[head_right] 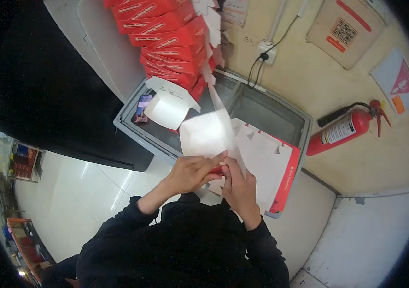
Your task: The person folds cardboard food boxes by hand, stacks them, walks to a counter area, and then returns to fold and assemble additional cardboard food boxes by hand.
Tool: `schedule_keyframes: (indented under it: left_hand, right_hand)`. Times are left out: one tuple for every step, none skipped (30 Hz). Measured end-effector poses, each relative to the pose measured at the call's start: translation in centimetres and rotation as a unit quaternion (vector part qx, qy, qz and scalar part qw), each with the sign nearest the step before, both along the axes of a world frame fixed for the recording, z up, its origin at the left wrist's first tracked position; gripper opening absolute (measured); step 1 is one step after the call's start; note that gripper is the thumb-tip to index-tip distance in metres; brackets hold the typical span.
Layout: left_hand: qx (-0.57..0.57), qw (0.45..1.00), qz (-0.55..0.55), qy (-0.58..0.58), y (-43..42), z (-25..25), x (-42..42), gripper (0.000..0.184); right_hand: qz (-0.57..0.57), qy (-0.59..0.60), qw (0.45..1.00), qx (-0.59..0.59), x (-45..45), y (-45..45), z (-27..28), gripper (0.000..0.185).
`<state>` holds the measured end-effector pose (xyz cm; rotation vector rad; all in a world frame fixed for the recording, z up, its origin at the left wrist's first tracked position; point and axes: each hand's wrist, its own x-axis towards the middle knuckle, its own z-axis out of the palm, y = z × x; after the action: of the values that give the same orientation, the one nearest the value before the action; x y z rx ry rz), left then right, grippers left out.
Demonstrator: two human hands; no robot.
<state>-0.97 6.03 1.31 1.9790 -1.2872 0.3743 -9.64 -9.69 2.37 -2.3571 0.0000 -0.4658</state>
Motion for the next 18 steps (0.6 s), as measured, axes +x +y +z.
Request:
schedule_keyframes:
  left_hand:
    - [0.016,0.999,0.029,-0.029,0.5,-0.3,0.1,0.058]
    - [0.033,0.996,0.057,-0.058,1.0,-0.9,0.3,0.058]
    - [0.049,0.991,0.084,-0.087,1.5,-1.6,0.7,0.058]
    - [0.035,0.988,0.108,-0.107,1.8,-2.5,1.3,0.058]
    - [0.021,0.983,0.132,-0.126,1.9,-3.7,2.1,0.058]
    - [0.005,0.977,0.154,-0.146,2.2,-4.8,3.0,0.058]
    - [0.014,0.971,0.18,-0.157,2.4,-6.0,4.0,0.057]
    - [0.021,0.964,0.206,-0.169,2.5,-7.1,5.4,0.055]
    - [0.028,0.955,0.232,-0.181,2.5,-8.3,6.8,0.053]
    - [0.032,0.946,0.264,-0.184,2.6,-9.5,8.5,0.051]
    - [0.037,0.936,0.295,-0.187,2.9,-10.9,10.1,0.049]
    - [0.044,0.925,0.327,-0.189,3.2,-12.3,11.5,0.047]
    - [0.053,0.929,0.33,-0.159,3.4,-13.5,12.9,0.046]
    - [0.063,0.932,0.333,-0.128,3.6,-14.5,14.0,0.046]
    - [0.072,0.935,0.335,-0.096,3.7,-15.5,14.5,0.045]
    - [0.027,0.936,0.349,-0.042,2.7,-14.9,14.3,0.05]
    - [0.058,0.924,0.369,-0.08,1.6,-12.5,13.1,0.053]
    - [0.072,0.944,0.322,-0.014,0.5,-10.7,11.3,0.056]
  right_hand:
    - [0.023,0.012,0.999,0.026,0.7,0.2,-0.4,0.024]
    - [0.045,0.023,0.997,0.052,1.5,0.2,-1.0,0.028]
    - [0.066,0.034,0.994,0.077,2.3,0.4,-1.6,0.032]
    - [0.065,0.016,0.997,0.028,3.1,1.0,-2.0,0.034]
    - [0.063,-0.003,0.998,-0.022,3.8,1.7,-2.3,0.037]
    - [0.059,-0.021,0.995,-0.072,4.3,2.3,-2.6,0.039]
    - [0.057,-0.011,0.997,-0.051,4.4,2.5,-3.2,0.04]
    - [0.055,-0.002,0.998,-0.032,4.2,2.5,-3.9,0.041]
    - [0.051,0.007,0.999,-0.013,3.8,2.4,-4.5,0.042]
    - [0.023,0.012,1.0,-0.016,3.5,2.1,-4.8,0.042]
    - [-0.004,0.017,1.0,-0.019,2.8,1.5,-5.2,0.043]
    - [-0.032,0.023,0.999,-0.02,2.0,0.9,-5.6,0.043]
    - [-0.068,0.025,0.997,-0.023,1.2,0.2,-6.3,0.043]
    - [-0.105,0.029,0.994,-0.026,0.2,-0.6,-7.1,0.043]
    - [-0.141,0.032,0.989,-0.03,-0.8,-1.4,-7.8,0.044]
    - [-0.17,0.034,0.985,-0.024,-1.9,-2.1,-8.4,0.043]
    - [-0.199,0.036,0.979,-0.019,-3.0,-2.8,-9.0,0.042]
    - [-0.228,0.039,0.973,-0.014,-4.3,-3.5,-9.6,0.041]
